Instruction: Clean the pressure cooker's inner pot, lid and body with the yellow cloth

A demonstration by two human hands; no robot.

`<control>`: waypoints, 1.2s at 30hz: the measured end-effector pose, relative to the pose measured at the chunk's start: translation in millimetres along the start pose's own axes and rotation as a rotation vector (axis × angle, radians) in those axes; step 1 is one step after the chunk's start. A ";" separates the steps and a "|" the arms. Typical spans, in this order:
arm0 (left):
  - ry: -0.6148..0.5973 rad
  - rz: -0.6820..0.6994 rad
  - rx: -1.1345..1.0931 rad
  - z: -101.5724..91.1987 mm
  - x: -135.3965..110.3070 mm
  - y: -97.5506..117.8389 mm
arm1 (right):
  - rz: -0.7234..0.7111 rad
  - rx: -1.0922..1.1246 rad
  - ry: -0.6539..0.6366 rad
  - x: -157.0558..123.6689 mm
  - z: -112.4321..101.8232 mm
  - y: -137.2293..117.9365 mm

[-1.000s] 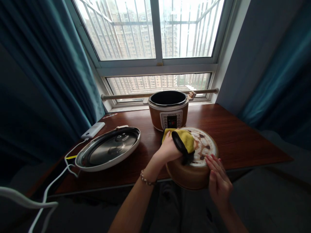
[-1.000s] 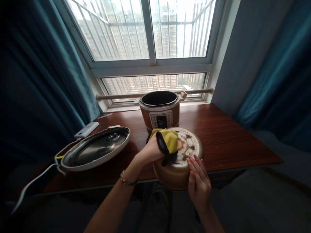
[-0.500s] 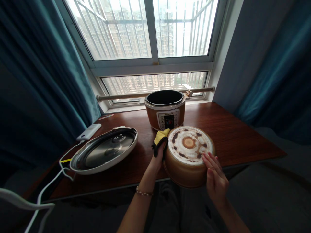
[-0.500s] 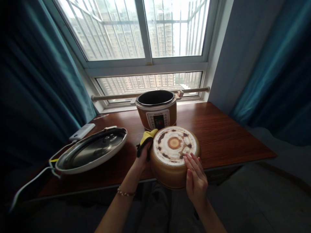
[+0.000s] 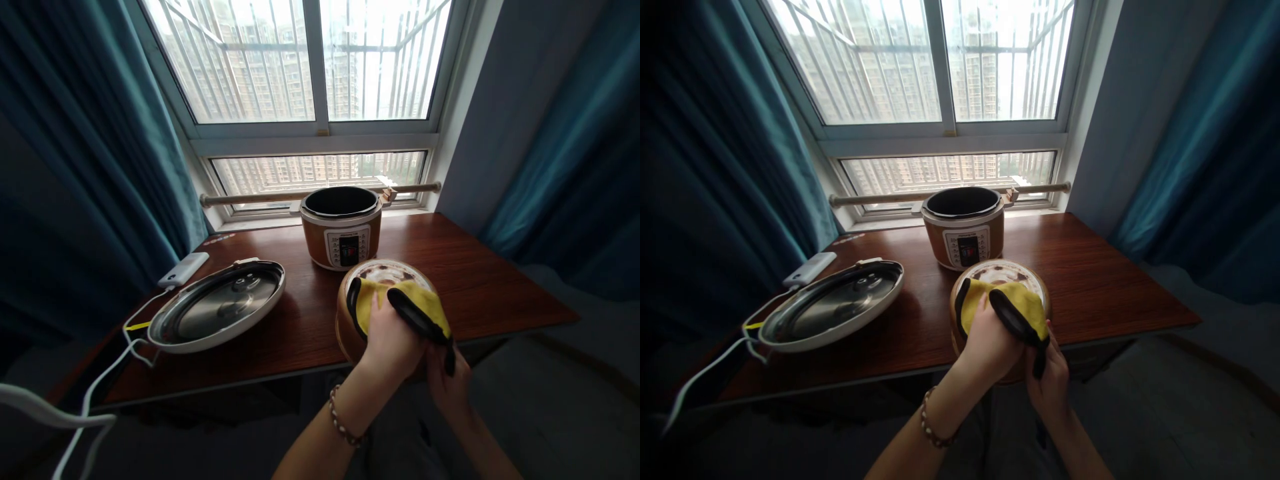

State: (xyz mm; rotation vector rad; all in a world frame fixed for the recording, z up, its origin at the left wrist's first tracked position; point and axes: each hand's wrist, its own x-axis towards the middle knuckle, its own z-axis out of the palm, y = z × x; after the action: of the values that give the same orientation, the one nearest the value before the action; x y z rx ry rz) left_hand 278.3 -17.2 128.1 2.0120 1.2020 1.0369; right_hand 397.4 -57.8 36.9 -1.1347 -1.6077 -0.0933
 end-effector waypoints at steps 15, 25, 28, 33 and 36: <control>0.043 0.323 0.293 -61.5 -6.6 -7.6 | 0.178 -0.092 0.131 60.5 -22.3 -32.1; 0.481 -0.326 0.106 -50.3 -11.7 -69.2 | 0.397 -0.325 0.134 88.7 -26.3 31.1; 0.469 -0.427 -0.029 -41.9 -12.4 -82.0 | 0.410 -0.301 -0.206 82.8 -7.8 8.5; 0.497 -0.416 -0.121 -38.7 -16.0 -85.6 | 0.479 -0.296 -0.382 68.4 6.7 -8.3; 0.527 -0.396 -0.055 -40.9 -19.0 -83.3 | 0.427 -0.260 -0.330 51.9 2.0 -13.8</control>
State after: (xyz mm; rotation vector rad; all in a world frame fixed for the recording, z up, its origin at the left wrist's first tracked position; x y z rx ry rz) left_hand 200.4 5.1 79.0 1.4062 1.7288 1.4117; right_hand 390.0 -32.5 83.7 -1.7462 -1.6301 0.1789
